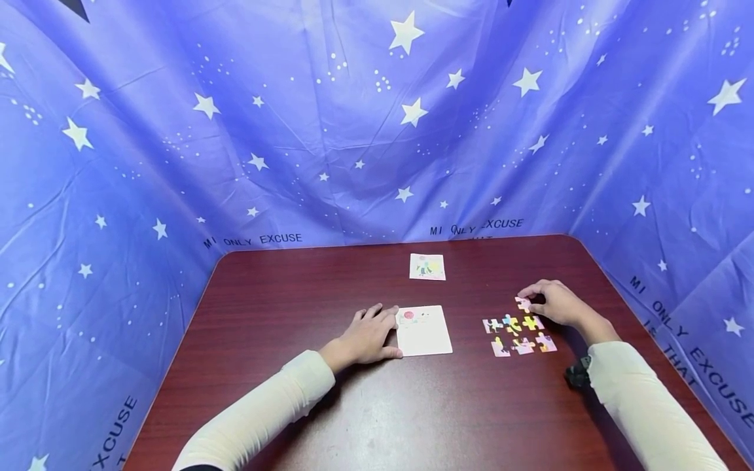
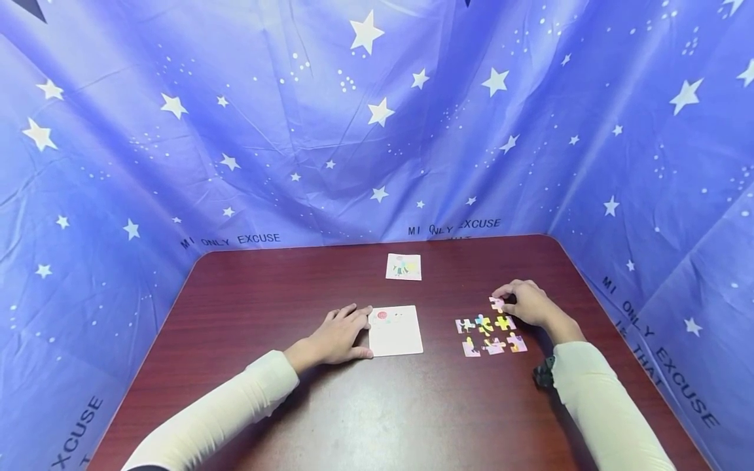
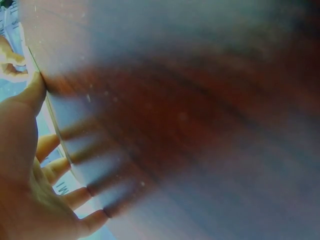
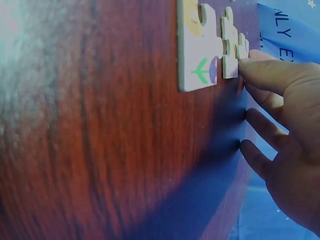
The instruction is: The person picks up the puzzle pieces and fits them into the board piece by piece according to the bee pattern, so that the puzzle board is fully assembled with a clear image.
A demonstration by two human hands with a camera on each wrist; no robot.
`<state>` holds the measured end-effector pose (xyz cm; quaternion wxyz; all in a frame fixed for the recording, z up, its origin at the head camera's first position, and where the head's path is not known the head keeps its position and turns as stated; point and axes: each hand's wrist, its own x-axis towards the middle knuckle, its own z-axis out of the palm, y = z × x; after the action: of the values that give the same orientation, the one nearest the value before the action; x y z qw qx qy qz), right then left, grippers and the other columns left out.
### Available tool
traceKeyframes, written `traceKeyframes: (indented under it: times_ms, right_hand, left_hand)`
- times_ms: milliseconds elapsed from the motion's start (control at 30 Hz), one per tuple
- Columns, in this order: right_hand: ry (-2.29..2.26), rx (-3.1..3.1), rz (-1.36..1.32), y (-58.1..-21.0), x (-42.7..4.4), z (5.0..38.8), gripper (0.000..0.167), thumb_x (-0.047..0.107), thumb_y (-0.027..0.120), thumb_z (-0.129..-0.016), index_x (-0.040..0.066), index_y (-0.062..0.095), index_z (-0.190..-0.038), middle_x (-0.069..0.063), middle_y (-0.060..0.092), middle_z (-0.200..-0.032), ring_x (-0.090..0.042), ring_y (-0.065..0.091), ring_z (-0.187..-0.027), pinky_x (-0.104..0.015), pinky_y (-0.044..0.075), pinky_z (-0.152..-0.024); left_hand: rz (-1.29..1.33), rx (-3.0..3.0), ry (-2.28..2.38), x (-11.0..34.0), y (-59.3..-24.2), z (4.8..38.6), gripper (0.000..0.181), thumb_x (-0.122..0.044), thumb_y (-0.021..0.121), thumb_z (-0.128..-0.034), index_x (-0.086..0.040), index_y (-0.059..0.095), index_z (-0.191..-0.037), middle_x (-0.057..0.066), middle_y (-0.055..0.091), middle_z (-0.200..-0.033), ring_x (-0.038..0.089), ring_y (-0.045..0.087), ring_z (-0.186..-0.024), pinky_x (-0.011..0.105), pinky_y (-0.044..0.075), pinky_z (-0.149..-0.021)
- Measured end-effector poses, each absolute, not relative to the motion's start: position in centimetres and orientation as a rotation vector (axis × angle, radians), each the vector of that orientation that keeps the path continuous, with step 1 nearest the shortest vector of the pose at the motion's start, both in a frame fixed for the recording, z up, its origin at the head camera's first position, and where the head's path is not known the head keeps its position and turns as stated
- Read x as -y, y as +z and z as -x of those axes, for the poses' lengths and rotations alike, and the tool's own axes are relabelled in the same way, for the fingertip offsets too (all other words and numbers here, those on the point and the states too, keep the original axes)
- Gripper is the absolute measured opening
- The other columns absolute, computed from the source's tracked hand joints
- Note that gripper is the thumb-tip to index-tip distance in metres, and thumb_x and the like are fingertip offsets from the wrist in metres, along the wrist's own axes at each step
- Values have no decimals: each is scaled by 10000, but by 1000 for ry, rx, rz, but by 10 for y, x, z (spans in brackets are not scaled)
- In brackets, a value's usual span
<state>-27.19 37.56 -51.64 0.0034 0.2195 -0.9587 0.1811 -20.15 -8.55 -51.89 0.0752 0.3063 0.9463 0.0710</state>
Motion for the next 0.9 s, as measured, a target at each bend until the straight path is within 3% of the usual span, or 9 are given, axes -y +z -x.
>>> traceKeyframes:
  times_ms: [433,633,900]
  right_hand:
    - [519,2988,-691,-521,-376,270,218,99,766,-854,73,755,-1070,-121,719,-1005,-359,644,-997,-552,477,-892]
    - [517,3000,-659,-520,-375,271,220,123,753,-870,68,748,-1083,-131,709,-1013,-422,604,-1048,-608,430,-943]
    - [562,3038,-645,-517,-374,268,318,192,779,-874,67,748,-1165,-211,684,-1145,-501,545,-1145,-652,387,-978]
  left_hand:
    - [-912,-2837,220,85,-519,200,566,-635,653,-890,-196,569,-1237,35,360,-1654,398,375,-1486,606,364,-1123]
    - [-916,-2840,221,85,-517,201,557,-628,663,-886,-195,573,-1225,36,368,-1650,399,382,-1481,604,370,-1118]
    - [-921,-2838,206,84,-517,201,583,-636,657,-885,-191,575,-1252,39,368,-1649,397,380,-1483,598,374,-1117]
